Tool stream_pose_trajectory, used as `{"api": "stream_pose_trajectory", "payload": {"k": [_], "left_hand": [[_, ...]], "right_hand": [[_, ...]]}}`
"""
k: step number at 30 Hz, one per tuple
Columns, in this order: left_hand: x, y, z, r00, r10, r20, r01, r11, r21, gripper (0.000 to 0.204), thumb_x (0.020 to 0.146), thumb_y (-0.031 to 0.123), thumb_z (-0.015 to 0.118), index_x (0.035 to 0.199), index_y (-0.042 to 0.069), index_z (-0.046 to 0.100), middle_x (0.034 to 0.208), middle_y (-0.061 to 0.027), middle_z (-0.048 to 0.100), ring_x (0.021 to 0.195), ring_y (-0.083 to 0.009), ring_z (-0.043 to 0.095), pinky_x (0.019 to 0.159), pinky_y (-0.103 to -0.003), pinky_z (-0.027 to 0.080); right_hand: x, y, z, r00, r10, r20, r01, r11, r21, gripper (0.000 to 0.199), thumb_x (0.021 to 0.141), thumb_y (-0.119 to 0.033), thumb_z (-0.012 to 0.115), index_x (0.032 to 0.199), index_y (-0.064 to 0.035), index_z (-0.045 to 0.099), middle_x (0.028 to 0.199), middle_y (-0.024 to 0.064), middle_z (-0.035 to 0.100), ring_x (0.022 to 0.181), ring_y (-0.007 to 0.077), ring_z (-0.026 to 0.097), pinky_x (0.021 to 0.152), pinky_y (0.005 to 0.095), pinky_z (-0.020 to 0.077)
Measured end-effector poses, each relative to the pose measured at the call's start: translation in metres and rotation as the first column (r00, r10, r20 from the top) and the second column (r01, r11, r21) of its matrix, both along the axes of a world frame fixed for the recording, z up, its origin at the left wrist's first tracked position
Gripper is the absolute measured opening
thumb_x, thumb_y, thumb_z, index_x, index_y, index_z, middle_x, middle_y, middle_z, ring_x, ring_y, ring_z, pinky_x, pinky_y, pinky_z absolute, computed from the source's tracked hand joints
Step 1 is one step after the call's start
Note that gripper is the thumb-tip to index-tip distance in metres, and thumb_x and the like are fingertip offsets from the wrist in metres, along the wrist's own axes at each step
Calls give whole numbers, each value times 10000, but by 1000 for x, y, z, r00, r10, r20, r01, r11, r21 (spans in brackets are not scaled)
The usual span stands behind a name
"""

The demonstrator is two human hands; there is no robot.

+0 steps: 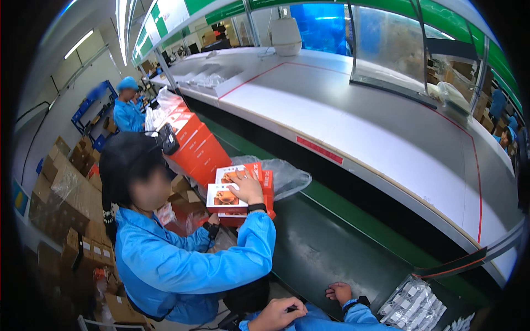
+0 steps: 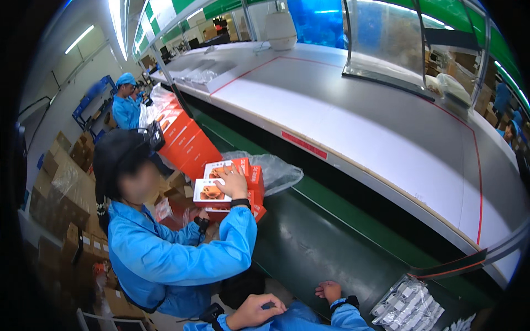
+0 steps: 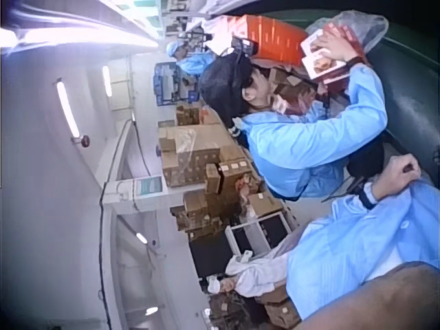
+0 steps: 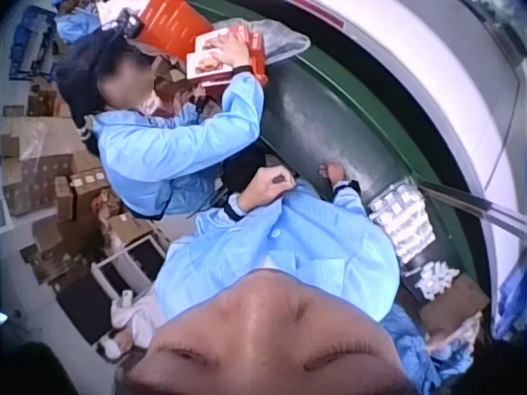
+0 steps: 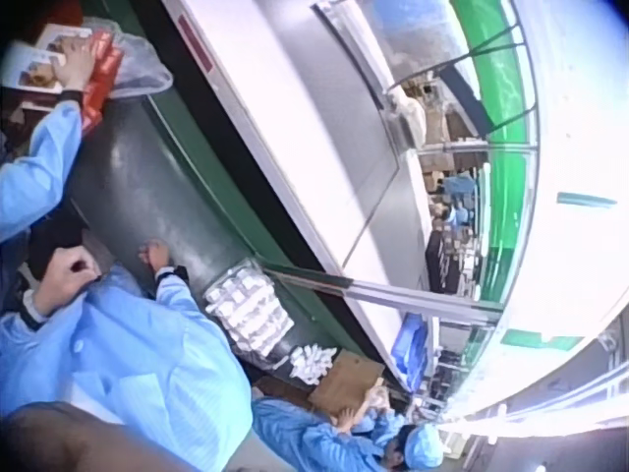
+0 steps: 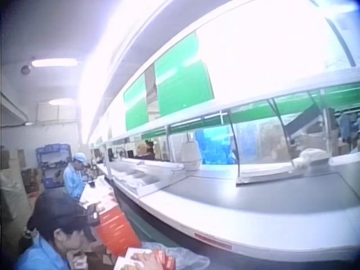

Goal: Applying security or warning stickers to electronics product boxes and organizing them on the assembly line.

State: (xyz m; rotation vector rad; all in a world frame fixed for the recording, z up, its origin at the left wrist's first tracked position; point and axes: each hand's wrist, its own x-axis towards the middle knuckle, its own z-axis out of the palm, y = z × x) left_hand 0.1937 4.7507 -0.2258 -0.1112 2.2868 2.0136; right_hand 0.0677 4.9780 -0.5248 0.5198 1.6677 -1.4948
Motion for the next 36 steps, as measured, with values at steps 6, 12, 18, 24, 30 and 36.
{"api": "stream_pose_trajectory", "payload": {"k": [6, 12, 18, 24, 30, 36], "left_hand": [[-11, 2, -17, 997, -66, 43, 71, 989, -130, 110, 865, 108, 702, 874, 3, 670, 858, -102, 726, 808, -179, 712, 752, -288, 551], [-7, 2, -27, 997, 61, 43, -60, 998, -28, 114, 859, 93, 699, 869, -8, 647, 857, -103, 722, 787, -184, 709, 713, -284, 545], [-6, -1, -33, 992, 65, 104, -61, 997, -38, 115, 901, 108, 661, 912, -2, 634, 830, -87, 713, 783, -147, 690, 705, -261, 527], [3, -1, -46, 975, 145, 168, -163, 982, 96, 148, 941, 136, 601, 898, -5, 597, 799, -73, 689, 770, -135, 668, 706, -270, 513], [14, -3, -68, 959, 224, 171, -251, 956, 151, 200, 986, 177, 525, 906, 1, 579, 749, -59, 637, 732, -128, 635, 678, -269, 504], [9, 2, -65, 922, 357, 149, -384, 891, 245, 148, 943, 128, 603, 862, 19, 545, 784, -26, 596, 759, -97, 611, 667, -245, 477]], "right_hand": [[-3, 5, 8, 999, -14, 30, 15, 1000, -25, 167, 872, -146, 621, 959, -9, 660, 814, 123, 704, 609, 204, 683, 524, 291, 543], [-2, 4, 12, 999, 14, 33, -13, 1000, -20, 170, 895, -147, 590, 961, -6, 659, 819, 127, 706, 613, 210, 683, 522, 285, 541], [-4, 14, 5, 1000, 2, 8, -2, 999, -44, 170, 916, -129, 553, 962, -5, 661, 820, 136, 708, 617, 223, 688, 492, 284, 525], [-5, 9, 8, 999, 18, 32, -16, 999, -49, 170, 916, -121, 551, 969, 0, 659, 827, 140, 709, 614, 225, 686, 488, 286, 526], [-6, 8, 11, 999, 11, 49, -9, 1000, -27, 164, 906, -110, 563, 967, 10, 656, 837, 152, 710, 613, 226, 686, 495, 287, 534], [-6, 12, 9, 999, 4, 41, -3, 1000, -31, 164, 896, -95, 557, 964, 16, 656, 827, 157, 709, 603, 227, 684, 492, 288, 536]]}}
